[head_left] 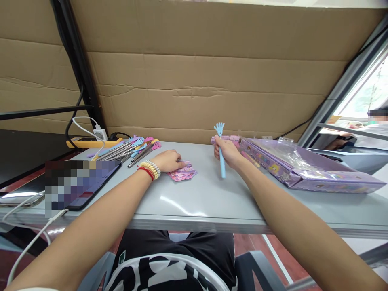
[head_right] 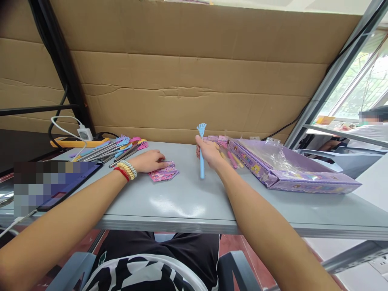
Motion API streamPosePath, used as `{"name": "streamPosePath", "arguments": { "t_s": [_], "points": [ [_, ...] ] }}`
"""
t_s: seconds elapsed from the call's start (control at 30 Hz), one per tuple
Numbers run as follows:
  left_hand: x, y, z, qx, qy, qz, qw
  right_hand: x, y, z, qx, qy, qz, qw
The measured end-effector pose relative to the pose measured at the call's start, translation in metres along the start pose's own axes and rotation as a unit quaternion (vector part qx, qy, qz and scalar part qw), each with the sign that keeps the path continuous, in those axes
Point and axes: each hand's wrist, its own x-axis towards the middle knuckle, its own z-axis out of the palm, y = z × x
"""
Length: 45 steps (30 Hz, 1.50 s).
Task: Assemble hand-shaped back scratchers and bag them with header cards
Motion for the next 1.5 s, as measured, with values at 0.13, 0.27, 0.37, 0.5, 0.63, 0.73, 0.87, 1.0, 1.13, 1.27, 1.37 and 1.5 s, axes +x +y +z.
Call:
{"name": "streamPosePath", "arguments": {
  "t_s": [0.13,0.27,0.37,0.5,0.63,0.73,0.87,1.0,1.13,1.27,1.37,1.5],
  "points": [
    [-0.001,0.002,0.0,-0.008,-0.001,-0.003,1.0,-0.01,-0.004,0.002,-0.068,-0.112,0.022,0.991],
    [-0.002,0.005,0.0,-0.04,0.048,-0.016,0.998,-0.017,-0.011,0.006,-0.129,-0.149,0.019,0.98],
    [-0.002,0.009,-0.001,-0.061,0.085,0.002,0.995,-0.017,-0.013,0.009,-0.102,-0.128,0.009,0.987],
    [-0.003,0.017,-0.004,-0.093,0.126,0.038,0.987,-0.014,-0.012,0.009,-0.022,-0.085,-0.026,0.996],
    [-0.006,0.026,-0.009,-0.126,0.169,0.073,0.975,-0.013,-0.013,0.009,0.105,-0.093,-0.001,0.99],
    [-0.009,0.034,-0.012,-0.16,0.19,0.098,0.964,-0.016,-0.016,0.012,0.142,-0.104,-0.006,0.984],
    [-0.011,0.045,-0.013,-0.239,0.207,0.09,0.944,-0.023,-0.022,0.022,0.171,-0.136,-0.018,0.976],
    [-0.009,0.051,-0.013,-0.221,0.22,0.07,0.948,-0.028,-0.027,0.03,0.187,-0.148,-0.014,0.971],
    [-0.007,0.048,-0.012,-0.125,0.239,0.04,0.962,-0.024,-0.027,0.027,0.197,-0.057,0.01,0.979],
    [-0.006,0.045,-0.011,-0.098,0.237,0.012,0.967,-0.021,-0.025,0.024,0.176,-0.018,0.009,0.984],
    [-0.007,0.046,-0.011,-0.1,0.224,0.023,0.969,-0.022,-0.023,0.027,0.149,-0.034,-0.019,0.988],
    [-0.005,0.047,-0.013,-0.057,0.197,0.023,0.978,-0.021,-0.021,0.033,0.107,-0.031,-0.059,0.992]
  ]
}}
